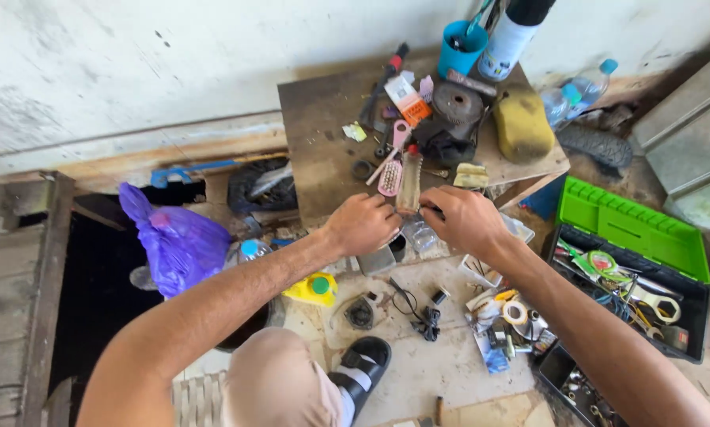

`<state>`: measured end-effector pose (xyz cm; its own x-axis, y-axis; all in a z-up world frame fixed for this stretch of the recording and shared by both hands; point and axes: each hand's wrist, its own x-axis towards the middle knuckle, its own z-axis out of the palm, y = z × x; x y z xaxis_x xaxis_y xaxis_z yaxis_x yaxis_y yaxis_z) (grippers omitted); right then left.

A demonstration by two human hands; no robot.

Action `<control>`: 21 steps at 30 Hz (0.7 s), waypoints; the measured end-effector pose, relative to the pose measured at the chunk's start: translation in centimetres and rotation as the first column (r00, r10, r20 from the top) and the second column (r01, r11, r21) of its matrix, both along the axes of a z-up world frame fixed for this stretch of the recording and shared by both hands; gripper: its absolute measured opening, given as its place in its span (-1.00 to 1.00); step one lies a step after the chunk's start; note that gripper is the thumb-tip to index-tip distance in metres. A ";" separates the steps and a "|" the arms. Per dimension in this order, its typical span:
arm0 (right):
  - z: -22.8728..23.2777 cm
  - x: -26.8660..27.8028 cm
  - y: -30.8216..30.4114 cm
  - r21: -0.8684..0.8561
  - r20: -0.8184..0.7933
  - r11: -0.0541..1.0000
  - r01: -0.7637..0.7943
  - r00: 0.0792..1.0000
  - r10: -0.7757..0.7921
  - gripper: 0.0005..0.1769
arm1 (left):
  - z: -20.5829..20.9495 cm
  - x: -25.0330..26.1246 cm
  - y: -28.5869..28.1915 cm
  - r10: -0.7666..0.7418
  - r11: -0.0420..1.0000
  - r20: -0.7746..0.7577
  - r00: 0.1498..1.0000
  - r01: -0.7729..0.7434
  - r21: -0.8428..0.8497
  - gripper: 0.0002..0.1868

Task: Repairing and assembling small mechanical components and electrical wires at a workshop bench.

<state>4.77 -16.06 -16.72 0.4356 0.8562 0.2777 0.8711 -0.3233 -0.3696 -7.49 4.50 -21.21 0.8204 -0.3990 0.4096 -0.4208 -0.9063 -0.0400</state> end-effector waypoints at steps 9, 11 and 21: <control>2.5 -0.1 9.2 -0.254 0.060 0.963 0.088 0.995 -0.075 -0.61 | 2.2 3.3 8.8 0.325 0.927 -0.016 0.946 -0.322 -0.193 -0.84; 2.2 0.6 11.0 -0.285 0.089 0.952 0.111 0.992 -0.089 -0.61 | 1.8 4.6 10.0 0.361 0.911 -0.053 0.931 -0.364 -0.194 -0.85; 0.0 4.4 18.1 -0.364 0.185 0.905 0.219 0.970 -0.160 -0.64 | -0.2 9.2 13.0 0.543 0.763 -0.213 0.812 -0.583 -0.278 -0.88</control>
